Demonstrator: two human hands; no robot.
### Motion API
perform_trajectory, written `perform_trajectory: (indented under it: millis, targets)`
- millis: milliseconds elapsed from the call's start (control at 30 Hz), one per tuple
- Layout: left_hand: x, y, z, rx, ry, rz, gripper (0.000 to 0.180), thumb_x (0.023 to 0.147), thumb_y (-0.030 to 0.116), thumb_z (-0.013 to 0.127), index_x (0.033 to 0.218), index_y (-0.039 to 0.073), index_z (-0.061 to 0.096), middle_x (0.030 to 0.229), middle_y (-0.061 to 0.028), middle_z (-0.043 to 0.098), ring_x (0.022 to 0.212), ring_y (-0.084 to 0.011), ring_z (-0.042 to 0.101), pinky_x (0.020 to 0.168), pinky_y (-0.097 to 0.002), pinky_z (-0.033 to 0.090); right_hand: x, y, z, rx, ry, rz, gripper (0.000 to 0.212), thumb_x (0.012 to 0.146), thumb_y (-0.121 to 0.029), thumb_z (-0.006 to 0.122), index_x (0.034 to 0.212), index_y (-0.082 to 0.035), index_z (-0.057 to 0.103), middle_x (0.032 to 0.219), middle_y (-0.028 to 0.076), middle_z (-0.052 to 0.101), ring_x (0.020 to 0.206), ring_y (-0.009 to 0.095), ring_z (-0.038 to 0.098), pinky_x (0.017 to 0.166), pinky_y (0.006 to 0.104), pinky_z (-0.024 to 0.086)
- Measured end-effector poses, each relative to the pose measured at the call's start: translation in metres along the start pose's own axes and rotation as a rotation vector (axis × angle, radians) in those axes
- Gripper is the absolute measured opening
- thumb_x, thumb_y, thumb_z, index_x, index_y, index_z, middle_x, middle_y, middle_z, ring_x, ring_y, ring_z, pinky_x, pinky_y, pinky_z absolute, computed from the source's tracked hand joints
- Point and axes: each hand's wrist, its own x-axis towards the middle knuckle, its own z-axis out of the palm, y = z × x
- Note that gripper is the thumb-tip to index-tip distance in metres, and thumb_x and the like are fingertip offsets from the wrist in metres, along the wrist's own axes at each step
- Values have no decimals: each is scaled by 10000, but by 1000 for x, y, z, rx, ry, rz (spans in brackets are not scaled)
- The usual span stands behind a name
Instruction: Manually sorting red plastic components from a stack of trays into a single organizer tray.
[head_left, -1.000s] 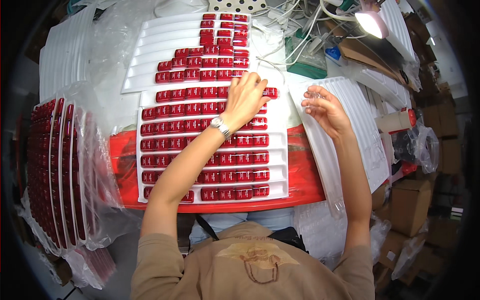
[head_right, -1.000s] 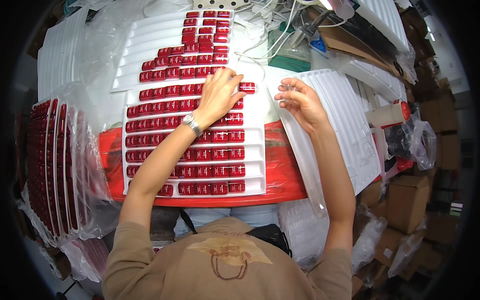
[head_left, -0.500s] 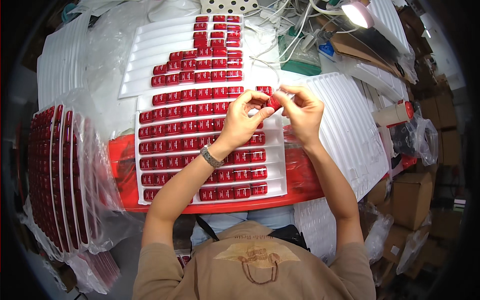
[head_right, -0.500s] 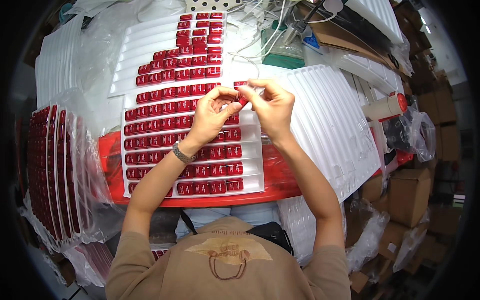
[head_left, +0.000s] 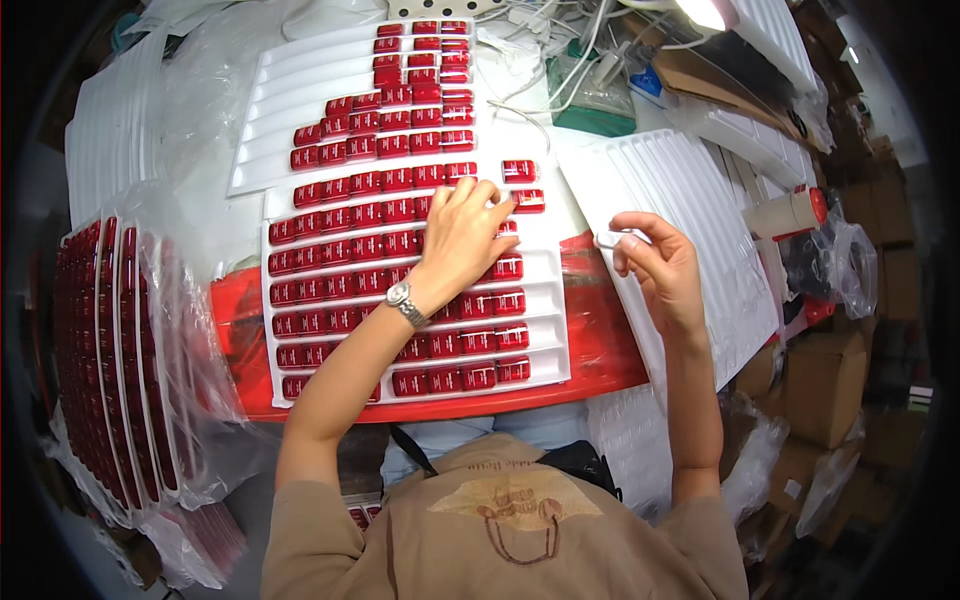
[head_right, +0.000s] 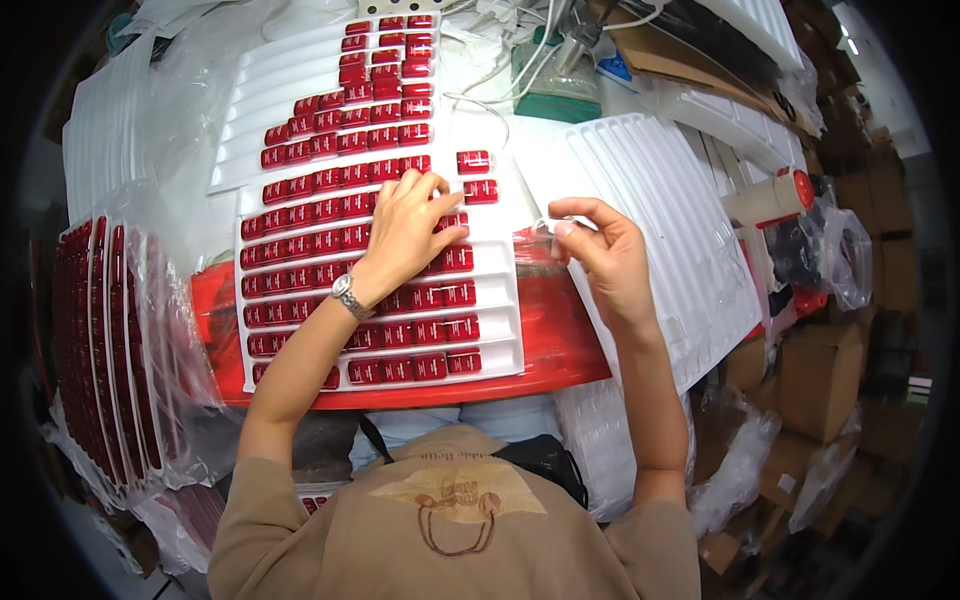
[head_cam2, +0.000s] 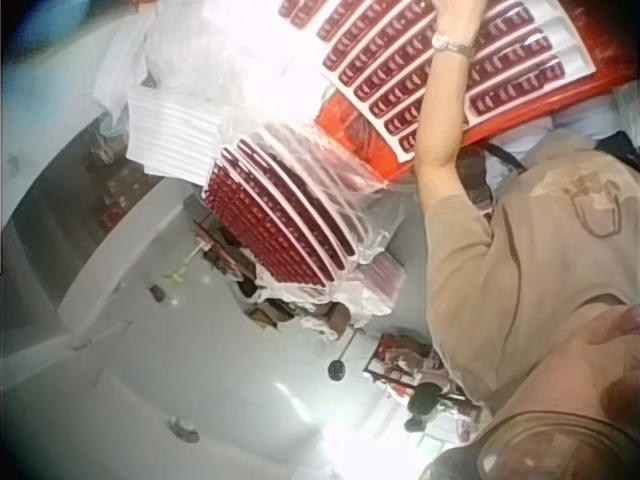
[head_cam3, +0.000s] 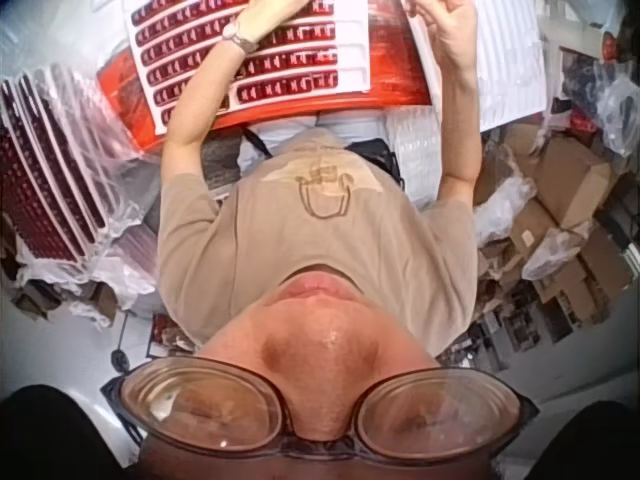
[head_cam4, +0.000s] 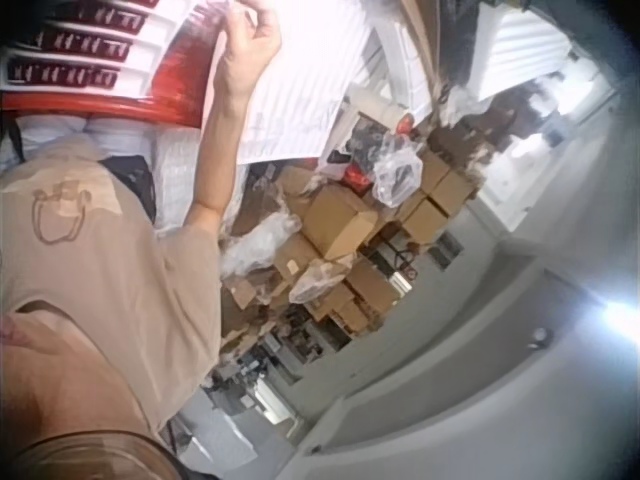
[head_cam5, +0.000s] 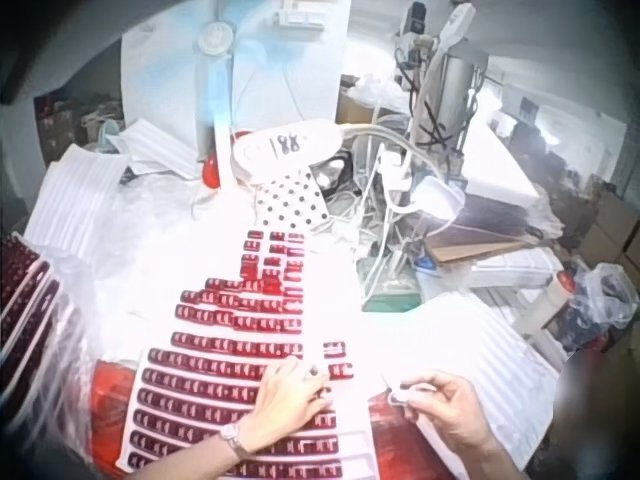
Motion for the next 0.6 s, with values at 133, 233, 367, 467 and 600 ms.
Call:
perform_trajectory:
  millis: [133, 233, 367, 467, 600]
  targets:
    - [-10, -5, 8, -32, -45, 89, 290, 728, 184, 729, 987, 70, 666, 941, -40, 573, 923, -206, 520, 794, -349, 376, -5, 15, 19, 221, 28, -25, 193, 848, -4, 592, 1037, 28, 586, 980, 76, 632, 760, 66, 567, 687, 194, 455]
    - [-18, 20, -8, -883, -103, -66, 269, 768, 109, 700, 1006, 14, 620, 960, -92, 573, 909, -221, 560, 797, -307, 446, -13, 21, 29, 44, -7, -74, 207, 835, 9, 609, 1039, 32, 589, 984, 75, 626, 779, 53, 559, 676, 188, 453]
    - [-29, 40, -7, -1134, -88, -166, 269, 768, 114, 710, 1002, 12, 626, 961, -83, 573, 899, -182, 559, 782, -277, 452, -30, 21, 43, -529, -55, -286, 313, 768, -54, 694, 1076, -44, 638, 1142, 116, 525, 762, 114, 529, 644, 242, 457]
    - [-20, 29, -5, -604, 68, -180, 266, 732, 106, 724, 973, 24, 644, 898, -96, 564, 900, -221, 543, 774, -319, 451, -58, 6, -3, -1158, 170, -446, 403, 723, -118, 731, 1101, -28, 622, 1136, 161, 529, 828, 265, 550, 740, 353, 462]
    - [4, 5, 22, -114, 36, -7, 300, 676, 188, 765, 932, 64, 669, 851, -45, 551, 860, -215, 521, 774, -357, 389, -118, 8, -79, -1853, 432, 2, 370, 759, -91, 670, 1113, -14, 594, 1117, 157, 559, 939, 337, 531, 841, 422, 422]
